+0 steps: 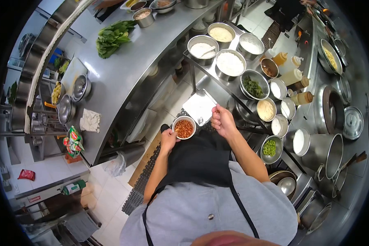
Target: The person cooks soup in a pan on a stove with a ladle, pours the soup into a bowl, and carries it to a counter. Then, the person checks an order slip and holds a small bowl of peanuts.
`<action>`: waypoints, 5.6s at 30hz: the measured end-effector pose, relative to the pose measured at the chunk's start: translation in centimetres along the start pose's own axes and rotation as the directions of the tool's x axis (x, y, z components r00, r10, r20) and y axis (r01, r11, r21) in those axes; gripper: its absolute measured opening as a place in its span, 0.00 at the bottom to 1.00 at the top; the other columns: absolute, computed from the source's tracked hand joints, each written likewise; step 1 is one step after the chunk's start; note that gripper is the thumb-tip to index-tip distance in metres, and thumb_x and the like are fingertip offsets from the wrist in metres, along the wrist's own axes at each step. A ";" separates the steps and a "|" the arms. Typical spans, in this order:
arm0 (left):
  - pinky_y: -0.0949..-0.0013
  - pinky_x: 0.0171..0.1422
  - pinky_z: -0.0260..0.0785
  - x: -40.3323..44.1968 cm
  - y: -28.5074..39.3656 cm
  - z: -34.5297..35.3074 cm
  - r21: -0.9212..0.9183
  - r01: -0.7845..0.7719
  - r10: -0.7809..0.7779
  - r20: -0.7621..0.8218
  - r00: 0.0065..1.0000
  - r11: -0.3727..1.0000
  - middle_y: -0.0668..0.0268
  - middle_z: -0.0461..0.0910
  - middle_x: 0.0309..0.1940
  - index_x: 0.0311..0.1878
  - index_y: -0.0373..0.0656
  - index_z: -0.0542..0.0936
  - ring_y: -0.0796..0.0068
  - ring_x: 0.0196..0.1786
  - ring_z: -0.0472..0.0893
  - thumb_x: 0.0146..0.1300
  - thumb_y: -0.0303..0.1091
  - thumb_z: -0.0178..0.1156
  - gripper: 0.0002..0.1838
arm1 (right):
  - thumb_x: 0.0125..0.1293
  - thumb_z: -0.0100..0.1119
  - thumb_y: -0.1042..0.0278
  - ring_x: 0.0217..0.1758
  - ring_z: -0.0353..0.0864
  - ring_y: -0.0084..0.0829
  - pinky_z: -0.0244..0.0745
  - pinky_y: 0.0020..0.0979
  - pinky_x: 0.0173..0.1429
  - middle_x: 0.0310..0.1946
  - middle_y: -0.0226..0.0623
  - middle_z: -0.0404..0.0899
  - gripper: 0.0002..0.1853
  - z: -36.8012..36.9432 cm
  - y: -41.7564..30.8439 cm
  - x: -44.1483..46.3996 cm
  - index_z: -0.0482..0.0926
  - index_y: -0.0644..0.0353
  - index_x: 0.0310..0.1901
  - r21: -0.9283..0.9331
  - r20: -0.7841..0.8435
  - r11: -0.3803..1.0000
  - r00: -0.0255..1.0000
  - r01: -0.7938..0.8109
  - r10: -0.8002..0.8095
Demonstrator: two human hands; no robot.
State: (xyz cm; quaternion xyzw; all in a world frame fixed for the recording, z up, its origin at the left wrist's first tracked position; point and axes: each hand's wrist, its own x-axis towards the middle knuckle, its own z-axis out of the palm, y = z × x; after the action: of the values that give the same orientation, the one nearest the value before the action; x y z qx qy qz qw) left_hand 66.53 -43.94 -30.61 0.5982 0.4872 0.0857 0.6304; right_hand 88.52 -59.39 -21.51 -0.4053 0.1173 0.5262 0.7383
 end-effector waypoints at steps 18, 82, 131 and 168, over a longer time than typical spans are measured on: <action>0.71 0.30 0.81 -1.4 -3.2 -0.7 -0.039 0.071 -0.073 -0.034 0.997 0.997 0.68 0.71 0.20 0.20 0.38 0.68 0.79 0.25 0.78 0.59 0.25 0.57 0.13 | 0.76 0.42 0.61 0.17 0.65 0.19 0.60 0.21 0.21 0.24 0.36 0.75 0.18 20.0 -7.4 -21.3 0.75 0.68 0.36 0.082 0.905 0.882 0.336 0.464 -0.260; 0.64 0.43 0.84 11.2 -9.0 -11.9 -0.673 0.125 -0.485 -0.379 0.788 0.729 0.55 0.75 0.51 0.53 0.30 0.73 0.64 0.43 0.82 0.67 0.27 0.51 0.14 | 0.70 0.51 0.63 0.30 0.75 0.29 0.72 0.32 0.39 0.27 0.31 0.76 0.09 -11.2 4.4 1.8 0.76 0.57 0.34 0.070 -0.221 0.987 0.963 -0.143 0.155; 0.60 0.58 0.69 8.5 -17.7 -3.3 0.691 0.171 -0.209 -0.029 0.978 0.702 0.51 0.82 0.46 0.45 0.40 0.81 0.59 0.53 0.80 0.63 0.48 0.58 0.20 | 0.63 0.56 0.45 0.59 0.76 0.44 0.67 0.38 0.64 0.53 0.59 0.77 0.34 -17.3 8.6 7.4 0.73 0.72 0.57 -0.941 0.279 -0.138 0.940 0.308 0.198; 0.60 0.48 0.80 33.0 -10.6 -20.2 -0.929 0.233 -0.767 -0.077 0.637 0.286 0.55 0.79 0.47 0.54 0.34 0.74 0.60 0.43 0.81 0.65 0.37 0.56 0.19 | 0.63 0.53 0.61 0.50 0.79 0.53 0.73 0.47 0.55 0.43 0.54 0.81 0.15 -13.1 15.9 -5.9 0.81 0.60 0.44 -0.858 -0.511 0.119 0.803 -0.500 -0.307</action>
State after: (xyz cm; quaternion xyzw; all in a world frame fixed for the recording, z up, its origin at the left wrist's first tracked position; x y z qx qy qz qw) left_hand 63.90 -10.44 -52.58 -0.0456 0.6926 0.2592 0.6716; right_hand 75.50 -71.03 -33.94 -0.9164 -0.0128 0.3650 0.1637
